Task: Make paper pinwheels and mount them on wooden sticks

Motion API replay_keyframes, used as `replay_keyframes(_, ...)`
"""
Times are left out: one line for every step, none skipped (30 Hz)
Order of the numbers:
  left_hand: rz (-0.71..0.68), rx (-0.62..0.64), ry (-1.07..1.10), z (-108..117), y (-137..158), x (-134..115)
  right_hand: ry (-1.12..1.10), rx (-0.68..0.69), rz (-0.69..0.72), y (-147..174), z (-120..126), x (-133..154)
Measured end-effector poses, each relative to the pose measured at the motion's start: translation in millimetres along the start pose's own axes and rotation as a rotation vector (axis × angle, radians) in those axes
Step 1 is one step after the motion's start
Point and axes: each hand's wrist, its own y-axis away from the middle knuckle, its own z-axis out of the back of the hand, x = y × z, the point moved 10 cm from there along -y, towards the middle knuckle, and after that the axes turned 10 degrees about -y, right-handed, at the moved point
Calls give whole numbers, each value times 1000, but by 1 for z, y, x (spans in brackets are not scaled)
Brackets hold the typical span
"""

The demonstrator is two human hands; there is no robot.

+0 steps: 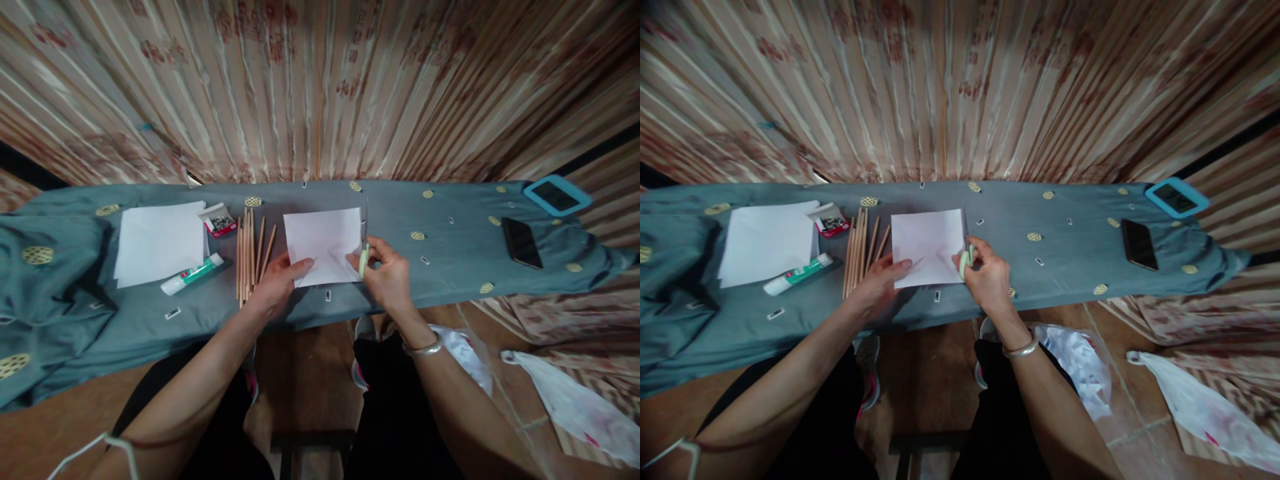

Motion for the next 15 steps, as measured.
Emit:
replay_keyframes(-7, 20, 38, -4, 1, 1, 19, -16, 15, 0, 0, 4)
replay_keyframes(-18, 43, 69, -7, 2, 2, 33, -34, 28, 0, 1, 7)
replay_keyframes(-30, 65, 88, -10, 3, 4, 38, -52, 38, -1, 1, 9)
replay_keyframes(-45, 79, 90, -13, 3, 5, 35, -64, 44, -2, 1, 11)
replay_keyframes(-62, 85, 70, -16, 4, 7, 26, -69, 47, -3, -1, 12)
replay_keyframes(-80, 79, 33, -17, 4, 9, 11, -71, 47, -4, -3, 13)
replay_keyframes(-106, 57, -10, -18, 4, 11, -11, -70, 44, -5, -6, 12)
replay_keyframes(-135, 28, -53, -17, 4, 11, -41, -64, 37, -6, -10, 11)
replay_keyframes(-157, -2, -89, -17, 4, 11, -77, -55, 25, -7, -14, 9)
replay_keyframes(-169, -29, -112, -16, 3, 11, -118, -48, 9, -7, -18, 6)
replay_keyframes(-172, -54, -121, -15, 2, 11, -162, -40, -11, -8, -22, 3)
replay_keyframes(-169, -82, -116, -12, 1, 11, -212, -33, -36, -8, -26, 0)
replay_keyframes(-162, -112, -99, -8, 0, 10, -270, -28, -66, -9, -29, -3)
replay_keyframes(-157, -146, -76, -3, -1, 9, -339, -26, -105, -9, -31, -7)
replay_keyframes(-155, -180, -54, 3, -2, 7, -418, -22, -151, -10, -33, -11)
